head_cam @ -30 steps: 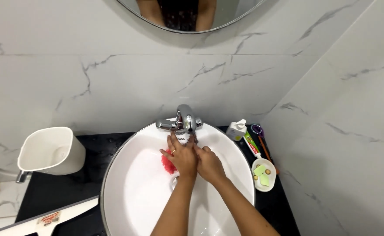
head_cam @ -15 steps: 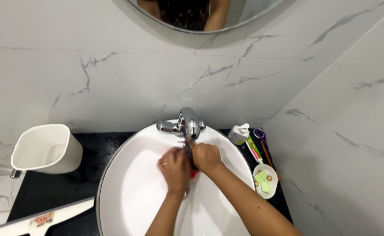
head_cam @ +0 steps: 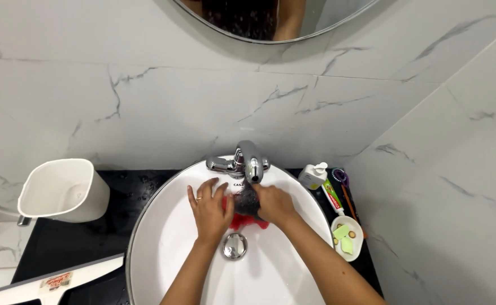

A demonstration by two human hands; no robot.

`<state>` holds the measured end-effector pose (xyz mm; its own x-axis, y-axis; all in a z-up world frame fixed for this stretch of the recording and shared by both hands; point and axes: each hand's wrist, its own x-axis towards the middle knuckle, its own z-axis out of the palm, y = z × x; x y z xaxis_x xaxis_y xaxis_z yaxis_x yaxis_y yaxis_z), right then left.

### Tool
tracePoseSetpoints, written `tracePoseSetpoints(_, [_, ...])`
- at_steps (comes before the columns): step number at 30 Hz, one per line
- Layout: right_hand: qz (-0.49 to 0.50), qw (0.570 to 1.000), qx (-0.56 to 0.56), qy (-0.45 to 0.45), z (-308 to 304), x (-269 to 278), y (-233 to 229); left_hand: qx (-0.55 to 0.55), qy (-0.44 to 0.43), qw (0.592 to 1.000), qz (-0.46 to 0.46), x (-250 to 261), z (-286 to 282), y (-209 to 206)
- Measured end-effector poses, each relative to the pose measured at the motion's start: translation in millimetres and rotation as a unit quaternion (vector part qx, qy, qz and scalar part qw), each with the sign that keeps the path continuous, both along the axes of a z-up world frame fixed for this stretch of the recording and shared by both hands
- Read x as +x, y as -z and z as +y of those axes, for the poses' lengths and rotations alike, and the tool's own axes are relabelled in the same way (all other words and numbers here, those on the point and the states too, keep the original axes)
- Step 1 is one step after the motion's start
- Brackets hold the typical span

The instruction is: Scrubbing a bathroom sink with a sponge and kemudian washing hands.

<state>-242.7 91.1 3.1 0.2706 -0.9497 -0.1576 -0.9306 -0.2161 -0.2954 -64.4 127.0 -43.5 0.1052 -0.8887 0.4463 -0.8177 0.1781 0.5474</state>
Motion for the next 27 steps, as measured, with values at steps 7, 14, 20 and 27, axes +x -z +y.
tracePoseSetpoints(7, [-0.029,0.999,-0.018,0.003,-19.6,-4.7,56.6,0.008,0.014,1.0,-0.001,6.0,7.1,2.5])
tracePoseSetpoints(14, [0.009,0.996,0.057,0.062,23.7,41.1,1.3,0.011,0.009,1.0,0.006,14.7,17.6,3.1])
tracePoseSetpoints(20, [-0.071,0.995,-0.011,0.068,28.9,61.5,24.8,0.017,0.024,1.0,0.009,18.0,25.9,2.6])
tracePoseSetpoints(27, [0.07,0.997,0.002,0.023,-14.1,91.2,34.7,0.026,0.02,0.999,0.01,29.6,33.0,0.4])
